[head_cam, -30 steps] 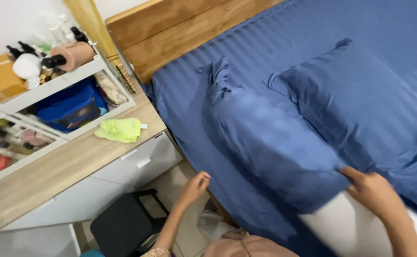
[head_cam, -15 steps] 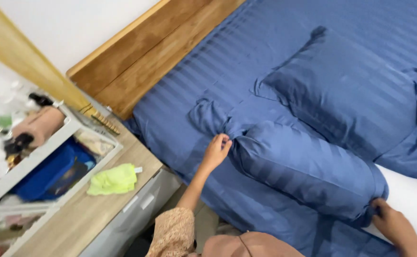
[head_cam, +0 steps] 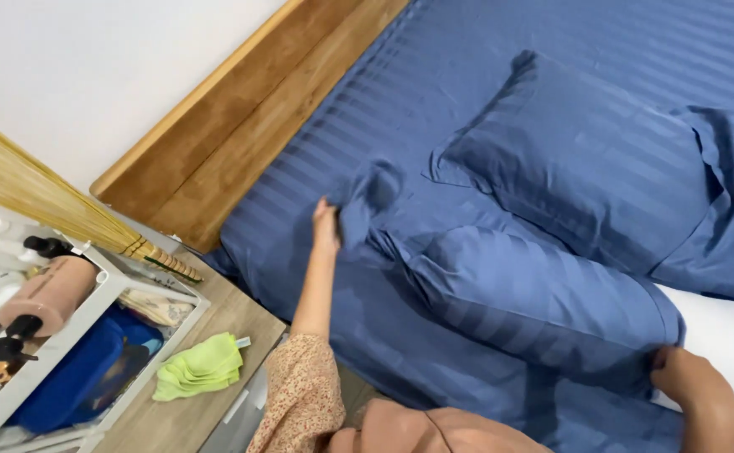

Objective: The person folds a teal pillowcase flat on the bed and sets it with a folded stack. They then take a blue cylindrical pillow and work a blue pillowcase over it, pulling and adjusting the fabric until the pillow is covered.

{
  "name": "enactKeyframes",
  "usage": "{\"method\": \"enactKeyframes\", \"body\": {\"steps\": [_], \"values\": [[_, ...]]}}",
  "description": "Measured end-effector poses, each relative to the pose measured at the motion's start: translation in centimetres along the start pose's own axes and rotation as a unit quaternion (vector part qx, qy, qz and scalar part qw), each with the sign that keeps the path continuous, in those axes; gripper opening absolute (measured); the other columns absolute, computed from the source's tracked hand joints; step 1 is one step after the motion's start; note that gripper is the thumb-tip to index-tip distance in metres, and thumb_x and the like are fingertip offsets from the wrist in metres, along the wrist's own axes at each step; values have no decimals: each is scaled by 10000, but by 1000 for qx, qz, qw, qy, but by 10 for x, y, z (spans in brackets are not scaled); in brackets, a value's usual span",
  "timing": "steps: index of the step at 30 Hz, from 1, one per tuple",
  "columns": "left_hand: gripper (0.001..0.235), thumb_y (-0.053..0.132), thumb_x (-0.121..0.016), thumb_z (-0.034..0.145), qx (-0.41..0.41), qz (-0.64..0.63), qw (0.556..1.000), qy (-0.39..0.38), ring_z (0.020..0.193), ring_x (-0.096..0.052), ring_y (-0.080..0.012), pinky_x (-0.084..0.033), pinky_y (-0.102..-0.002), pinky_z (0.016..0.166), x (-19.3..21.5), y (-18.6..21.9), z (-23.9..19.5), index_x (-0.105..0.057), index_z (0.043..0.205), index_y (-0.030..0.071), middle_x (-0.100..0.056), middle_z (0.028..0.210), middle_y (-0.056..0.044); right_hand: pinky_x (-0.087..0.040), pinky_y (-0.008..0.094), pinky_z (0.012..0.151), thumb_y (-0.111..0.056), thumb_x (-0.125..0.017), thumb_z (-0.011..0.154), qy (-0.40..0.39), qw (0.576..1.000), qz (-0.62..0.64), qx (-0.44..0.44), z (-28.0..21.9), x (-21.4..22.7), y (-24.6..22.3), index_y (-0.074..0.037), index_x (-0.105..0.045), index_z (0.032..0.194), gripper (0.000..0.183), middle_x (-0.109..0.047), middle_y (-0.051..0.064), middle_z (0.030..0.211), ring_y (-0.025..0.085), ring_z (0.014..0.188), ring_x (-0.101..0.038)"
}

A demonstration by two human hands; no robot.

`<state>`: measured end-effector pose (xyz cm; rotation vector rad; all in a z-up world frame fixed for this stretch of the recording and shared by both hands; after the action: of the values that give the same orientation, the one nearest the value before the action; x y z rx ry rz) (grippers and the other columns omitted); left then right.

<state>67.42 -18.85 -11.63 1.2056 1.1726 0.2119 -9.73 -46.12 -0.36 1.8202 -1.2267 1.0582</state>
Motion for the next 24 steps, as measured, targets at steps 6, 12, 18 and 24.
{"method": "enactKeyframes", "body": {"steps": [6,12,18,24], "values": [[363,252,-517,971,26,-62,948,312,1094,-615,-280,-532,-436,876,130,-34,-83,-556,1264,41,-619,1215,-110,-606,394,833,-323,-696,901,77,974,176,118,-62,81,-115,-157,-791,1083,264,-807,130,988,301,864,-786],[705,297,-739,902,-181,316,865,345,1239,-534,-355,-523,-419,965,84,65,-139,-387,1443,14,-441,1417,-188,-466,443,945,-489,-713,762,367,862,151,315,-119,178,-288,-164,-723,1173,524,-686,96,1189,315,1103,-654],[998,410,-824,776,-3,685,728,-24,1249,-563,-435,-543,-471,941,1,49,-80,-292,1554,82,-477,1430,-276,-481,466,834,-638,-662,793,370,899,52,228,-78,130,-350,-156,-716,1082,564,-724,84,993,297,935,-687],[472,205,-724,967,-128,559,814,-97,1076,-685,-342,-553,-424,959,46,46,39,-532,1374,62,-701,1173,-197,-484,474,573,-660,-671,911,361,926,61,89,-64,117,-297,-132,-632,861,531,-652,146,682,376,650,-663]]}}
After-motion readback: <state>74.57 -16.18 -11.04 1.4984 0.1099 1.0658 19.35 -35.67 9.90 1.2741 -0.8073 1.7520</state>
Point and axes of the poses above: each hand's wrist, its own z-axis towards the middle knuckle, its own x-axis out of the back of the hand, y = z × x, the point moved 7 cm from there along z, towards the middle knuckle
